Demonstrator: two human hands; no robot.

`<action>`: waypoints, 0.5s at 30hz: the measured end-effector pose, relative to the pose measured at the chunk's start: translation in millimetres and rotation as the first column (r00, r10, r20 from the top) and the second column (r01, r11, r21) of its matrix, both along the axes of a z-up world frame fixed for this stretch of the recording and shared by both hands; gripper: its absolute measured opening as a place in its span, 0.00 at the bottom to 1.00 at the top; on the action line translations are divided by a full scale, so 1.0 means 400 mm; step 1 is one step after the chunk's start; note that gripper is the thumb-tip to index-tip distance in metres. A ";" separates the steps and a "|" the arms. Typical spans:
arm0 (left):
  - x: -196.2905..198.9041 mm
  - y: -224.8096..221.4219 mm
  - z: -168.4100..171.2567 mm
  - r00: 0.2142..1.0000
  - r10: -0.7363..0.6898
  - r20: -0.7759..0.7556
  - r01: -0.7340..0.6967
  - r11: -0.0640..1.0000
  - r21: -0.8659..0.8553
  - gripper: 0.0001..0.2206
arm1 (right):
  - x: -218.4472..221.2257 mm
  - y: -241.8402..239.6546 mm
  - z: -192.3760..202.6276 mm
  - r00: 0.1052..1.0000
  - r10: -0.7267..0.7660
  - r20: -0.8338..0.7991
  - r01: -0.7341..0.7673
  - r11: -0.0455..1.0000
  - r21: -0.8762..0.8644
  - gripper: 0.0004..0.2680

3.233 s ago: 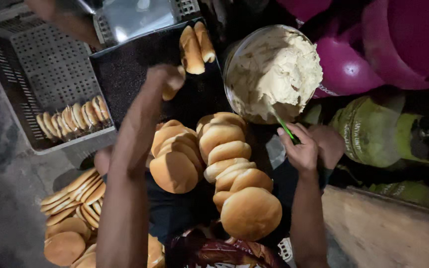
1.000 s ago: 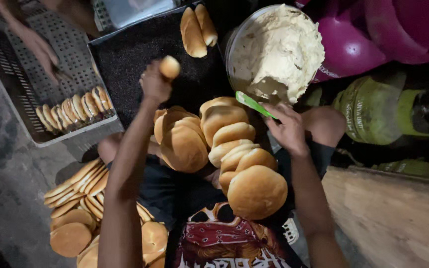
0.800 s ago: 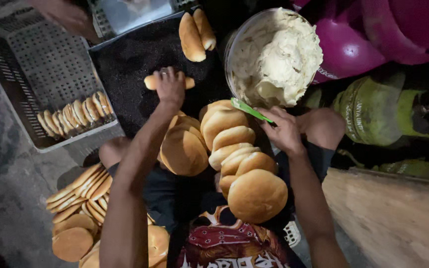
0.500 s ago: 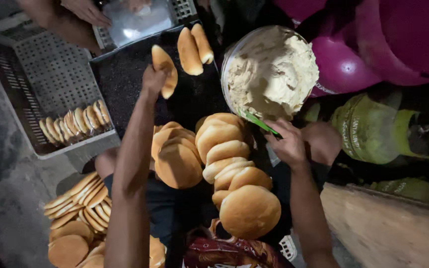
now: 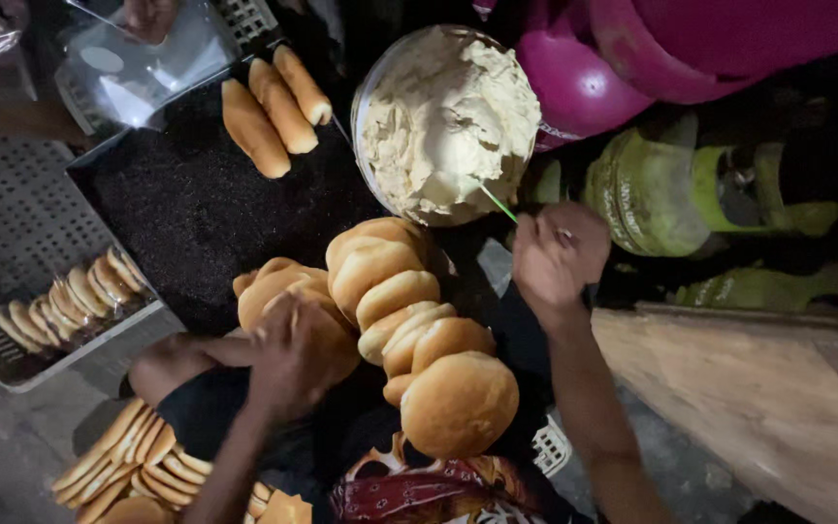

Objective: The person spreads filling onto several buns using a small spatula and then places them onto a flat surface.

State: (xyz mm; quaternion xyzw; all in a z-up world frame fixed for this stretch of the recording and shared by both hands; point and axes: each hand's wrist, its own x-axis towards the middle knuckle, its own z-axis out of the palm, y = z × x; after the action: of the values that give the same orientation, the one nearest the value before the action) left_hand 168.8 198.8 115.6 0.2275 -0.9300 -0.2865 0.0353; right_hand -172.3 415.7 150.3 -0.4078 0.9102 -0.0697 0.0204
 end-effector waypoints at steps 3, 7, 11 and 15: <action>0.047 0.073 -0.009 0.997 -0.075 -0.016 0.069 0.965 -0.255 0.39 | -0.002 -0.026 -0.066 0.998 0.009 0.058 -0.019 0.984 0.176 0.06; 0.040 0.074 -0.004 0.998 0.032 -0.050 -0.046 0.953 -0.299 0.42 | -0.015 -0.076 -0.140 0.985 0.087 0.151 -0.085 0.996 -0.020 0.07; 0.036 0.015 0.036 0.999 0.020 0.028 -0.012 0.970 -0.243 0.46 | -0.046 -0.060 -0.079 0.860 -0.038 0.509 0.125 0.983 -0.138 0.11; 0.082 -0.090 0.033 0.948 0.300 -0.104 -0.239 0.890 0.388 0.42 | -0.021 -0.055 0.011 0.618 -0.197 0.761 0.295 0.955 0.008 0.13</action>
State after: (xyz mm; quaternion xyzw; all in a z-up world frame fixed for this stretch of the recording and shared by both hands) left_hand 201.6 162.7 128.7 0.3334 -0.8125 -0.4662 0.1062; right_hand -180.7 393.6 154.5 -0.2134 0.8603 -0.2883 0.3622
